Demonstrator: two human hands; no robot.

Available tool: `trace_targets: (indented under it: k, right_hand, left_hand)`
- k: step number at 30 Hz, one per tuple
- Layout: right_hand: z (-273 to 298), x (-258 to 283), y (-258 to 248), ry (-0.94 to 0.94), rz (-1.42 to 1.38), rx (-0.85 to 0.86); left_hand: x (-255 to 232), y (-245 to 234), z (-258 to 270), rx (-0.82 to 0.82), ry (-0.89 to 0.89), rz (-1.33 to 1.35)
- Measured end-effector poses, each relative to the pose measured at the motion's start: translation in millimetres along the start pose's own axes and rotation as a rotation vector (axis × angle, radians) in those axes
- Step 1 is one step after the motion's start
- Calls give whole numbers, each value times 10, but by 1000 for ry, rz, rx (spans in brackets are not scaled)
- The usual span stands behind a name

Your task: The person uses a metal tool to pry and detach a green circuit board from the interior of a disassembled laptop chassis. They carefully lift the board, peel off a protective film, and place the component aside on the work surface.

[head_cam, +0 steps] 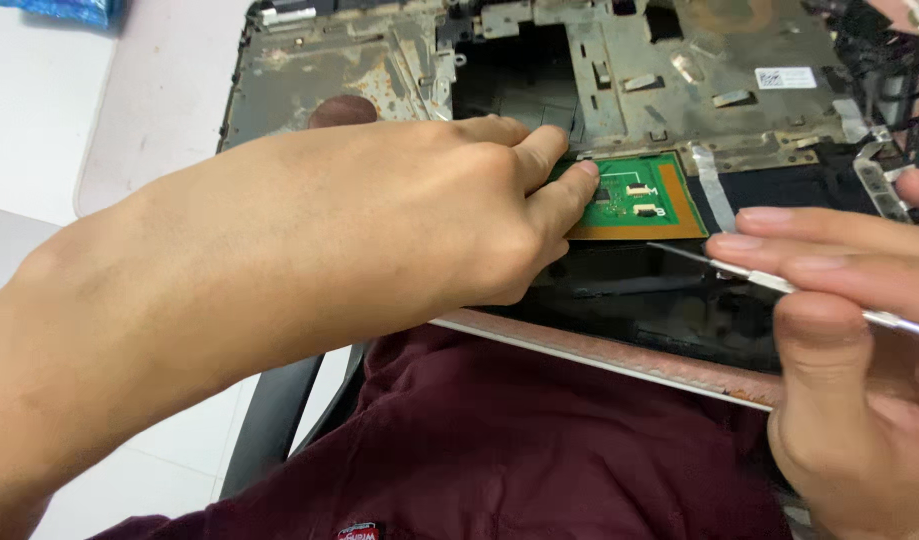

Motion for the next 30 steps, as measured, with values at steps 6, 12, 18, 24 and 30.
trace_targets:
  k: [6, 12, 18, 24, 30]
  right_hand:
    - [-144, 105, 4, 9, -2, 0]
    - [-170, 128, -46, 19, 22, -6]
    - [-161, 112, -52, -52, 36, 0]
    - [-77, -35, -36, -153, 9, -54]
    - [-111, -101, -49, -155, -12, -50]
  left_hand:
    - [99, -302, -9, 94, -23, 173]
    - [84, -86, -128, 67, -12, 141]
    - [176, -362, -166, 252, 107, 223]
    - [215, -425, -160, 221, 151, 95]
    - [210, -431, -165, 206, 154, 128]
Point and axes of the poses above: each hand's wrist, its own z-axis away from the middle knuckle, its own y-axis out of the palm, x = y × z, the point moved 4 cm from there along -z, towards the middle knuckle, and after that the axes turned 9 degrees about y, right-handed, at the moved point
